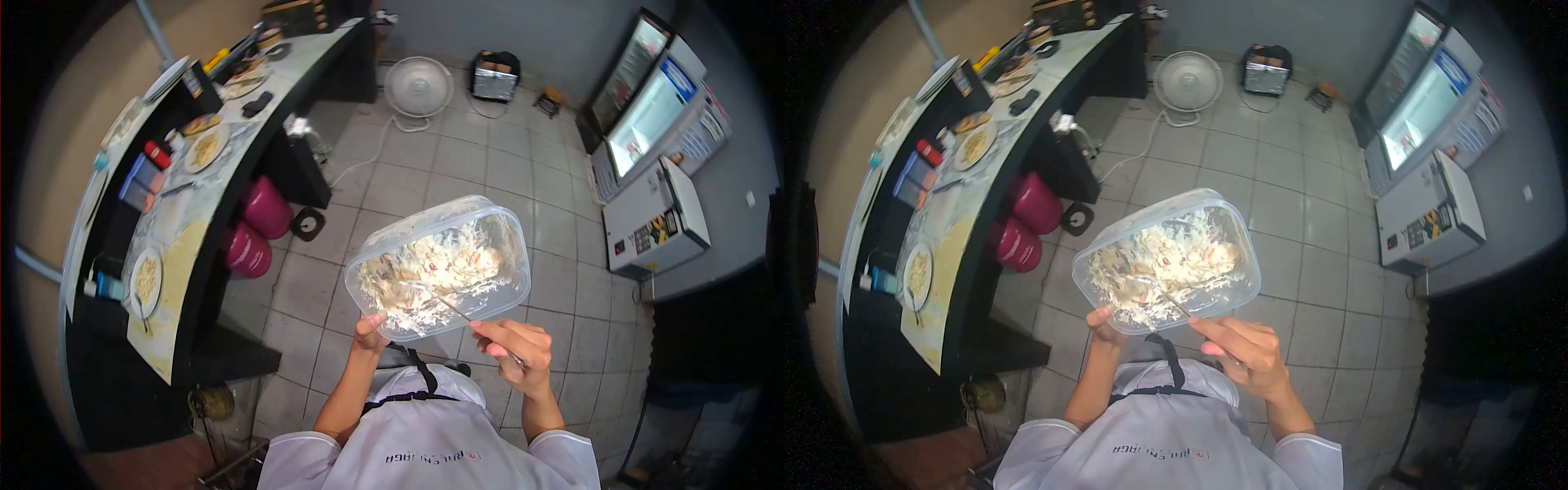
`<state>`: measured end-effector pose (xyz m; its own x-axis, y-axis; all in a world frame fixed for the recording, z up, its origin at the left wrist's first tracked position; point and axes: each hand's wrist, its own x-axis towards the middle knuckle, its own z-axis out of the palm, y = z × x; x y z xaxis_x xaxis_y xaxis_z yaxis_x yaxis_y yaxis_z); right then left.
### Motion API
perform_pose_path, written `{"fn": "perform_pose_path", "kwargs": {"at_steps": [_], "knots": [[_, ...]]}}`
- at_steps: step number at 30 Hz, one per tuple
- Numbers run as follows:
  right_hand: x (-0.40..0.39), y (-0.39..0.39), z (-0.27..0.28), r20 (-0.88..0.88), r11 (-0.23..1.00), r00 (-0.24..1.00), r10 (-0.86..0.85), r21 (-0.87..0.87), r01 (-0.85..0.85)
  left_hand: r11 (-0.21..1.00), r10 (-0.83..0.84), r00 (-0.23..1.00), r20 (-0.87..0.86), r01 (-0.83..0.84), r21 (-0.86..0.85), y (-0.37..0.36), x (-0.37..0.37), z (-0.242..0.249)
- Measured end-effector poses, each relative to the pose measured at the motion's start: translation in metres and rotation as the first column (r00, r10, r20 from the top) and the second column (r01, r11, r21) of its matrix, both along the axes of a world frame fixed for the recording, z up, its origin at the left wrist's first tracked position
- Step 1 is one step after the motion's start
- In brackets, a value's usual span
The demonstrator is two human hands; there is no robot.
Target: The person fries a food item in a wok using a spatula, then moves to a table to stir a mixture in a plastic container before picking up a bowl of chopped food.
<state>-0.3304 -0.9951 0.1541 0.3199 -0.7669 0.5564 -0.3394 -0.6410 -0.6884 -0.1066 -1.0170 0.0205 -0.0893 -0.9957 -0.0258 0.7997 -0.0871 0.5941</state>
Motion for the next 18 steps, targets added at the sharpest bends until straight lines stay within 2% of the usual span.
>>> {"fn": "perform_pose_path", "kwargs": {"at_steps": [3,5,6,8,11,13,15,18], "knots": [[0.043,-0.025,-0.002,-0.057,0.994,0.993,0.105,-0.024,-0.107,0.998,0.066,0.997,-0.050,-0.067,-0.015,-0.005,0.045,0.001],[0.068,-0.037,-0.006,-0.055,0.985,0.984,0.172,-0.012,-0.172,0.982,0.143,0.975,-0.170,-0.161,-0.095,-0.007,0.067,0.004],[0.082,-0.043,-0.006,-0.061,0.978,0.976,0.208,0.010,-0.208,0.978,0.172,0.970,-0.171,-0.189,-0.090,-0.007,0.082,0.002],[0.099,-0.055,-0.005,-0.032,0.968,0.968,0.251,0.016,-0.250,0.962,0.161,0.947,-0.277,-0.213,-0.170,-0.008,0.107,-0.008],[0.130,-0.073,-0.007,0.025,0.957,0.956,0.291,0.010,-0.291,0.938,0.184,0.919,-0.349,-0.271,-0.218,-0.008,0.134,-0.017],[0.148,-0.085,-0.007,0.046,0.947,0.946,0.322,0.003,-0.323,0.920,0.236,0.906,-0.351,-0.325,-0.220,-0.008,0.148,-0.019],[0.167,-0.099,-0.009,-0.093,0.912,0.909,0.406,0.103,-0.397,0.894,0.298,0.888,-0.349,-0.388,-0.225,-0.009,0.159,-0.018],[0.196,-0.125,-0.019,-0.081,0.876,0.875,0.477,0.131,-0.465,0.845,0.477,0.838,-0.264,-0.521,-0.125,-0.012,0.180,-0.019]]}}
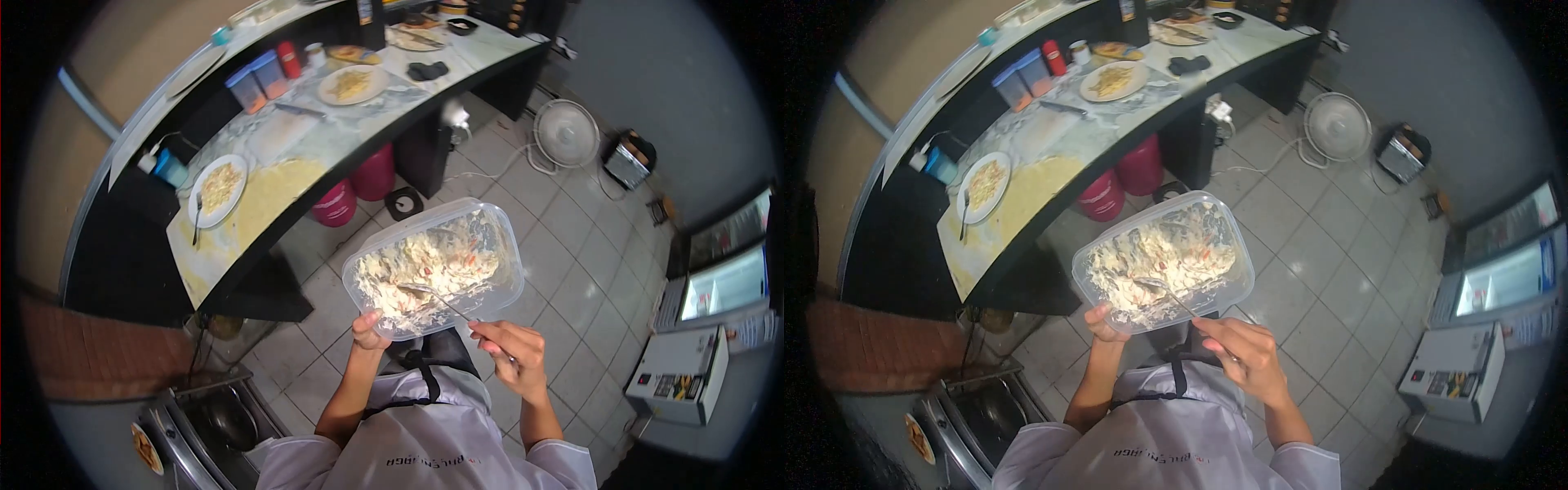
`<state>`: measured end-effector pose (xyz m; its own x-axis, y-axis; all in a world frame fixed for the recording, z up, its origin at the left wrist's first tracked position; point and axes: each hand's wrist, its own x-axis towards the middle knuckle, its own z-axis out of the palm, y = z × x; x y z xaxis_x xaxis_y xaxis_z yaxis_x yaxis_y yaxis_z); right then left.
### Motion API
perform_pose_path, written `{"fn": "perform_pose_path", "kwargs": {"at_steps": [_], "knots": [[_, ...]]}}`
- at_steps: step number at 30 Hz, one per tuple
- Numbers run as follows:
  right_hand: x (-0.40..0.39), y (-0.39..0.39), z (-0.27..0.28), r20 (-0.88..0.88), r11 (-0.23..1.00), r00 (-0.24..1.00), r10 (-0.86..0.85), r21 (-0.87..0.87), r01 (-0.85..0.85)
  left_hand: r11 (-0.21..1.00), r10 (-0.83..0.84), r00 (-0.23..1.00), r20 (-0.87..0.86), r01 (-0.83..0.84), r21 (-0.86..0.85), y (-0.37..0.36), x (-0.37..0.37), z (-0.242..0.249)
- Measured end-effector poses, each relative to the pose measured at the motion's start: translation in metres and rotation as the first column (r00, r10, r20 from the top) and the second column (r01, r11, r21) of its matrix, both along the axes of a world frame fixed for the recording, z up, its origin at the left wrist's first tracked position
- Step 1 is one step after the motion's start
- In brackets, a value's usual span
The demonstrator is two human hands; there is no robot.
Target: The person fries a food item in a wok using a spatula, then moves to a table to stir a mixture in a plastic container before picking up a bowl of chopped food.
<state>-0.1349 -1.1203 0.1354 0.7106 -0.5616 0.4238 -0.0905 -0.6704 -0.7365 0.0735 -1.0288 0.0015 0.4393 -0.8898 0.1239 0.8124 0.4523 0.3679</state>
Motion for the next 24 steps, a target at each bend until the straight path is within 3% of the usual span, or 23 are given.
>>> {"fn": "perform_pose_path", "kwargs": {"at_steps": [4,10,12,14,19,21,24], "knots": [[0.043,-0.042,-0.008,0.070,0.993,0.995,0.067,0.088,-0.073,0.986,0.107,0.992,0.069,-0.115,0.121,-0.010,0.034,-0.022],[0.130,-0.135,-0.014,0.097,0.950,0.976,0.193,0.231,-0.211,0.931,0.270,0.953,0.137,-0.294,0.214,-0.068,0.084,-0.017],[0.164,-0.168,-0.016,0.079,0.906,0.986,0.148,0.390,-0.167,0.888,0.323,0.930,0.178,-0.363,0.283,-0.088,0.106,-0.015],[0.193,-0.198,-0.026,0.106,0.913,0.984,0.144,0.369,-0.173,0.864,0.359,0.904,0.233,-0.416,0.283,-0.110,0.125,-0.020],[0.257,-0.241,-0.047,0.081,0.805,0.978,0.193,0.556,-0.205,0.796,0.469,0.872,0.142,-0.487,0.360,-0.128,0.161,-0.020],[0.283,-0.249,-0.052,0.060,0.804,0.965,0.256,0.541,-0.247,0.768,0.503,0.860,0.090,-0.492,0.409,-0.139,0.177,-0.014],[0.318,-0.263,-0.066,0.032,0.793,0.947,0.319,0.538,-0.285,0.789,0.510,0.859,0.037,-0.485,0.377,-0.154,0.212,-0.046]]}}
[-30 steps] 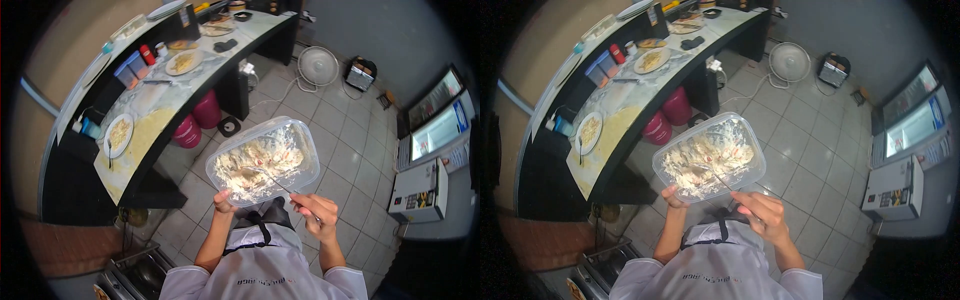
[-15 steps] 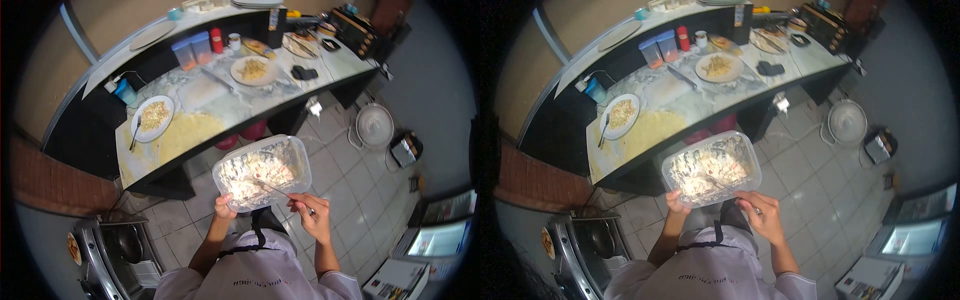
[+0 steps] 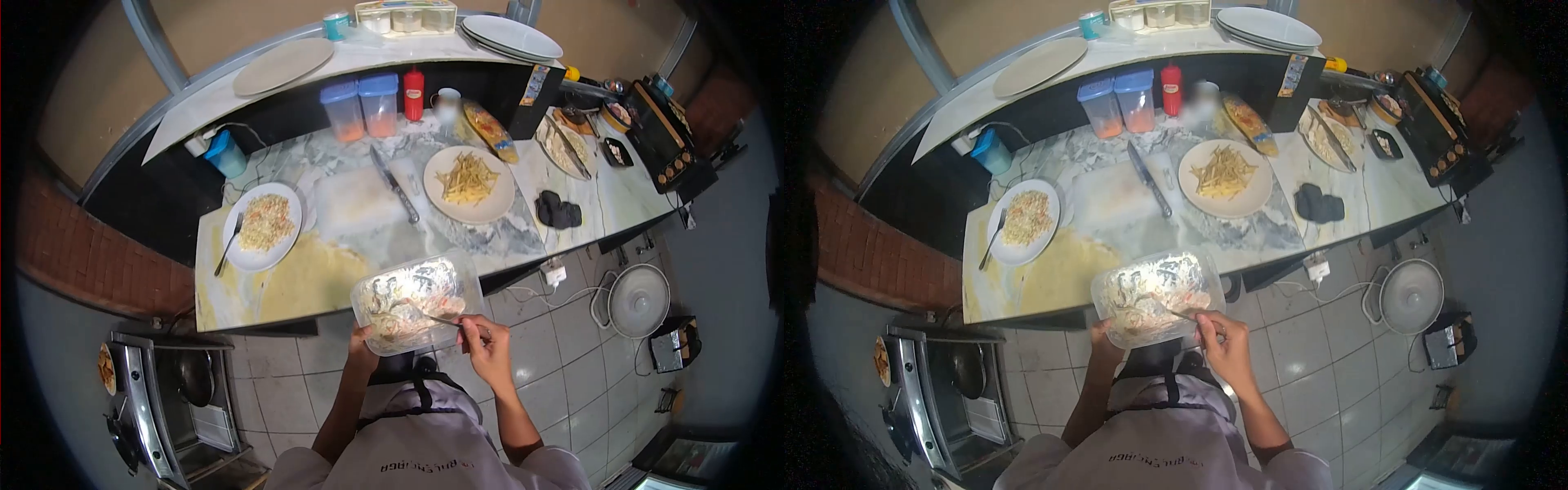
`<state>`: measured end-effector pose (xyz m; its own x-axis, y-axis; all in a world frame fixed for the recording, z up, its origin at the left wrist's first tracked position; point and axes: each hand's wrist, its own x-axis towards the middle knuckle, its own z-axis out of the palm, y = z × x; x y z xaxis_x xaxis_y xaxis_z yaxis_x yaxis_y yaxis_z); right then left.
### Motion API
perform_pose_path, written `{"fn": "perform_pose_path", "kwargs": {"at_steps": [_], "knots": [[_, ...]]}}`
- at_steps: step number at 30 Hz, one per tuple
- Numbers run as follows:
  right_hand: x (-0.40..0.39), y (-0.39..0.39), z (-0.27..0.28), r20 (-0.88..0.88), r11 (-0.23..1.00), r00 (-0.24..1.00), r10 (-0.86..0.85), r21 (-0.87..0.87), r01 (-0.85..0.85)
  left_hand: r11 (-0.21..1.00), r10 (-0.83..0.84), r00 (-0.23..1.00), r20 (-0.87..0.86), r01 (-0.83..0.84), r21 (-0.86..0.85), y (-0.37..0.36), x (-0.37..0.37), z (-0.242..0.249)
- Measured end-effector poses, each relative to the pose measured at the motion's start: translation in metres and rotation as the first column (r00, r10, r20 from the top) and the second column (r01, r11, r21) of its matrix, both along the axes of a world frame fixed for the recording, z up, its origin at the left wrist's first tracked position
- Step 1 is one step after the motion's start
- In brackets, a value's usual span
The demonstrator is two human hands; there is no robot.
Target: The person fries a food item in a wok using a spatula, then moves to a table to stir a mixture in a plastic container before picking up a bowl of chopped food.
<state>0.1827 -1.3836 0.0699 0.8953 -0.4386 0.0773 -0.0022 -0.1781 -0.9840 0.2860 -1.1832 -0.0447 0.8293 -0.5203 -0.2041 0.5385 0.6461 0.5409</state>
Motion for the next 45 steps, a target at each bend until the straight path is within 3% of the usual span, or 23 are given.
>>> {"fn": "perform_pose_path", "kwargs": {"at_steps": [1,2,3,4,6,7,8,10,11,13,17,18,20,22,23,25,28,31,34,36,40,43,45], "knots": [[0.012,-0.006,-0.003,-0.050,1.000,0.999,0.003,0.019,-0.002,1.000,-0.006,1.000,0.001,0.006,-0.004,-0.004,0.014,-0.005],[0.025,-0.015,-0.005,-0.102,0.999,0.995,-0.002,0.038,0.006,0.929,-0.077,0.940,0.331,-0.053,0.366,-0.011,0.031,-0.010],[0.036,-0.025,-0.011,-0.121,1.000,0.992,-0.017,0.013,0.019,0.738,-0.263,0.775,0.575,-0.222,0.637,-0.018,0.044,-0.015],[0.047,-0.035,-0.015,-0.127,0.999,0.991,-0.044,0.005,0.045,0.748,-0.279,0.771,0.572,-0.198,0.633,-0.031,0.060,-0.011],[0.056,-0.051,-0.023,-0.207,0.997,0.975,-0.080,0.000,0.082,0.976,-0.143,0.965,0.218,0.102,0.191,-0.054,0.081,-0.001],[0.057,-0.060,-0.034,-0.219,0.995,0.971,-0.097,0.005,0.101,0.917,-0.185,0.921,0.343,0.036,0.397,-0.058,0.088,-0.016],[0.058,-0.069,-0.036,-0.217,0.991,0.967,-0.132,-0.007,0.134,0.920,-0.211,0.914,0.346,0.067,0.386,-0.069,0.099,-0.015],[0.057,-0.086,-0.038,-0.275,0.970,0.945,-0.175,0.116,0.213,0.874,-0.367,0.923,-0.113,0.384,0.298,-0.090,0.115,-0.014],[0.054,-0.095,-0.041,-0.254,0.958,0.944,-0.208,0.142,0.249,0.871,-0.457,0.885,-0.086,0.465,0.161,-0.099,0.122,-0.026],[0.045,-0.112,-0.044,-0.282,0.949,0.925,-0.256,0.111,0.297,0.841,-0.496,0.865,-0.075,0.500,0.205,-0.116,0.122,-0.028],[0.041,-0.153,-0.054,-0.287,0.932,0.892,-0.350,-0.006,0.364,0.827,-0.481,0.877,0.002,0.453,0.332,-0.163,0.119,0.007],[0.037,-0.167,-0.062,-0.295,0.930,0.883,-0.366,-0.099,0.353,0.829,-0.462,0.887,0.001,0.431,0.355,-0.173,0.116,0.007],[0.038,-0.192,-0.065,-0.265,0.936,0.899,-0.350,-0.074,0.343,0.838,-0.453,0.892,0.011,0.421,0.348,-0.184,0.112,-0.006],[0.037,-0.217,-0.075,-0.198,0.922,0.917,-0.347,-0.252,0.294,0.798,-0.522,0.853,-0.030,0.500,0.336,-0.191,0.105,-0.024],[0.039,-0.229,-0.070,-0.196,0.930,0.923,-0.330,-0.236,0.282,0.799,-0.536,0.841,0.071,0.479,0.363,-0.193,0.100,-0.029],[0.042,-0.254,-0.058,-0.356,0.974,0.910,-0.211,-0.154,0.166,0.831,-0.462,0.885,0.065,0.406,0.380,-0.206,0.087,-0.029],[0.047,-0.284,-0.056,-0.318,0.976,0.938,-0.139,-0.204,0.075,0.844,-0.383,0.921,0.065,0.320,0.430,-0.230,0.068,-0.014],[0.039,-0.309,-0.069,-0.354,0.982,0.929,-0.111,-0.184,0.048,0.776,-0.408,0.910,0.080,0.299,0.555,-0.244,0.056,-0.011],[0.030,-0.329,-0.073,-0.366,0.987,0.925,-0.097,-0.153,0.043,0.701,-0.482,0.846,0.226,0.218,0.679,-0.265,0.049,-0.005],[0.028,-0.339,-0.076,-0.345,0.991,0.934,-0.096,-0.123,0.056,0.879,-0.363,0.932,0.017,0.336,0.338,-0.278,0.047,-0.016],[0.025,-0.355,-0.074,-0.314,0.990,0.945,-0.090,-0.129,0.051,0.815,-0.466,0.860,0.207,0.326,0.479,-0.282,0.051,-0.058],[0.027,-0.361,-0.079,-0.299,0.992,0.951,-0.074,-0.118,0.040,0.769,-0.477,0.872,0.111,0.354,0.532,-0.286,0.052,-0.061],[0.030,-0.361,-0.080,-0.306,0.994,0.950,-0.066,-0.105,0.035,0.854,-0.233,0.965,-0.118,0.261,0.449,-0.301,0.050,-0.031]]}}
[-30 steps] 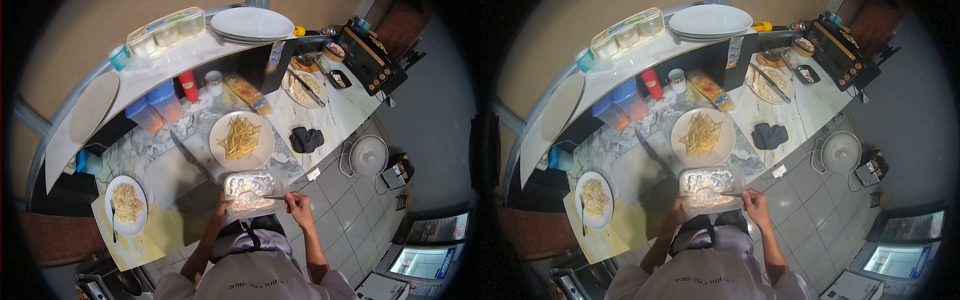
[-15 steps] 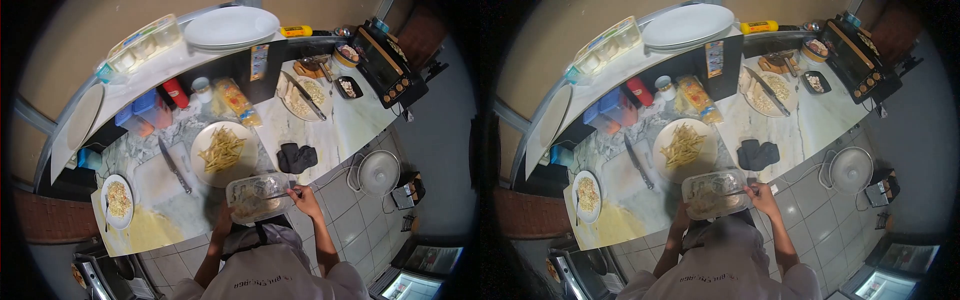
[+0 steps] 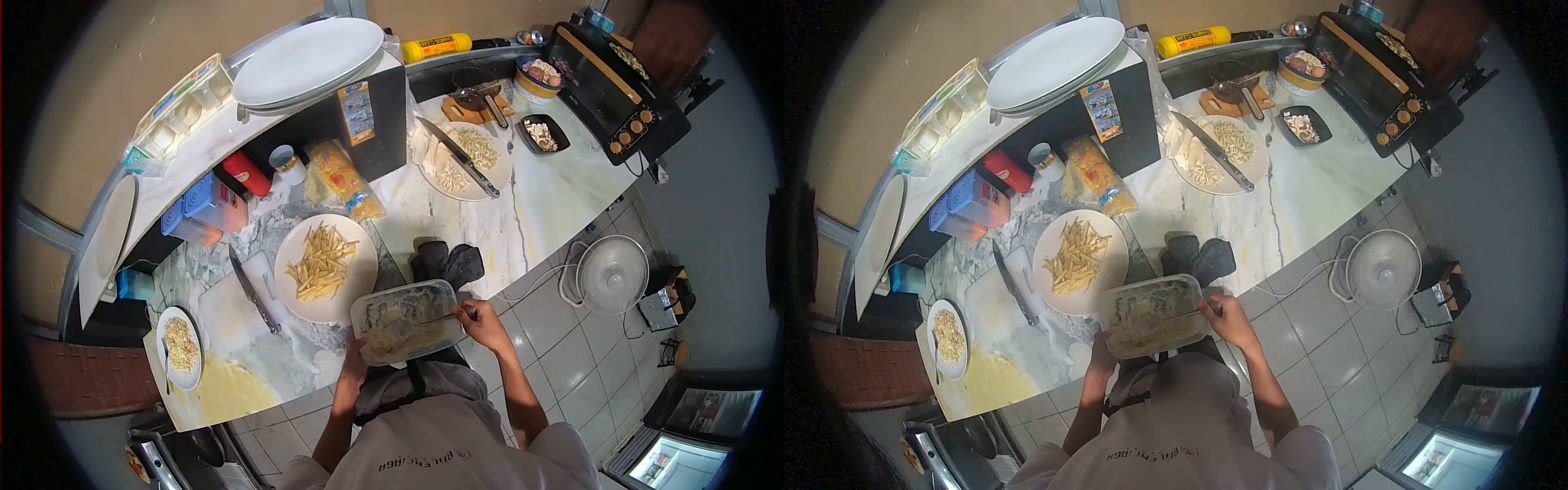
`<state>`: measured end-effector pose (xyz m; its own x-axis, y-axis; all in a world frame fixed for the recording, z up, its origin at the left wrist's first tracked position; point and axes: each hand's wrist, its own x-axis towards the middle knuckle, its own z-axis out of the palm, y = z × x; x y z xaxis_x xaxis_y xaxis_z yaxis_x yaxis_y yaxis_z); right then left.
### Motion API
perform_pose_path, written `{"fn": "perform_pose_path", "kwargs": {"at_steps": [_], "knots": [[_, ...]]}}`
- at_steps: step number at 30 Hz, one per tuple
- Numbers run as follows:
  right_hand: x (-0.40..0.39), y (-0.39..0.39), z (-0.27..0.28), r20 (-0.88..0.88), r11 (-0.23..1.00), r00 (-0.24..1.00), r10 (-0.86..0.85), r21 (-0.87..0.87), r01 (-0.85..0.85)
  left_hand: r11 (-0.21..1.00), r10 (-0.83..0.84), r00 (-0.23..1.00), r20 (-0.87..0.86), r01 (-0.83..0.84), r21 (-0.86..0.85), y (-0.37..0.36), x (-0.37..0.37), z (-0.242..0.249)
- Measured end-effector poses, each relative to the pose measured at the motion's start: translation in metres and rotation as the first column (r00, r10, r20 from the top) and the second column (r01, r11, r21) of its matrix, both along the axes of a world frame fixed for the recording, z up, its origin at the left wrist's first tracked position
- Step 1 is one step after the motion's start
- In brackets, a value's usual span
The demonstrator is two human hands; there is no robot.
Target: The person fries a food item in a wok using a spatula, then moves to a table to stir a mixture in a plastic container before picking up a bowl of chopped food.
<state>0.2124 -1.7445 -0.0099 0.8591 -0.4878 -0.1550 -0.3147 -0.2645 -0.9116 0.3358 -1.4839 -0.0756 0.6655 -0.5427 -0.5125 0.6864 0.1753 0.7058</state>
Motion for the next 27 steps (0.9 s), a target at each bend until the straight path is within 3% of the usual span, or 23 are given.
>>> {"fn": "perform_pose_path", "kwargs": {"at_steps": [10,16,18,21,25,27], "knots": [[0.015,-0.006,-0.017,-0.046,0.999,0.999,0.030,-0.020,-0.031,0.983,0.132,0.987,-0.088,-0.119,0.142,-0.008,0.000,0.008],[0.021,-0.004,-0.013,-0.033,1.000,0.999,-0.019,0.007,0.019,0.995,0.061,0.992,-0.112,-0.052,0.088,-0.006,0.005,-0.004],[0.021,-0.003,-0.007,-0.036,1.000,0.999,-0.026,0.008,0.026,0.998,-0.033,0.997,-0.072,0.037,0.058,-0.003,0.007,-0.008],[0.020,-0.002,-0.003,-0.045,0.998,0.998,-0.042,0.050,0.044,0.999,0.046,0.993,-0.111,-0.047,-0.002,-0.007,0.007,-0.007],[0.016,-0.002,-0.019,-0.012,0.995,0.996,-0.087,0.046,0.087,0.998,0.009,0.994,-0.110,-0.016,-0.066,-0.011,0.007,0.004],[0.014,-0.003,-0.025,0.005,0.995,0.995,-0.095,0.029,0.095,0.980,-0.175,0.981,0.083,0.165,0.113,-0.005,0.006,0.005]]}}
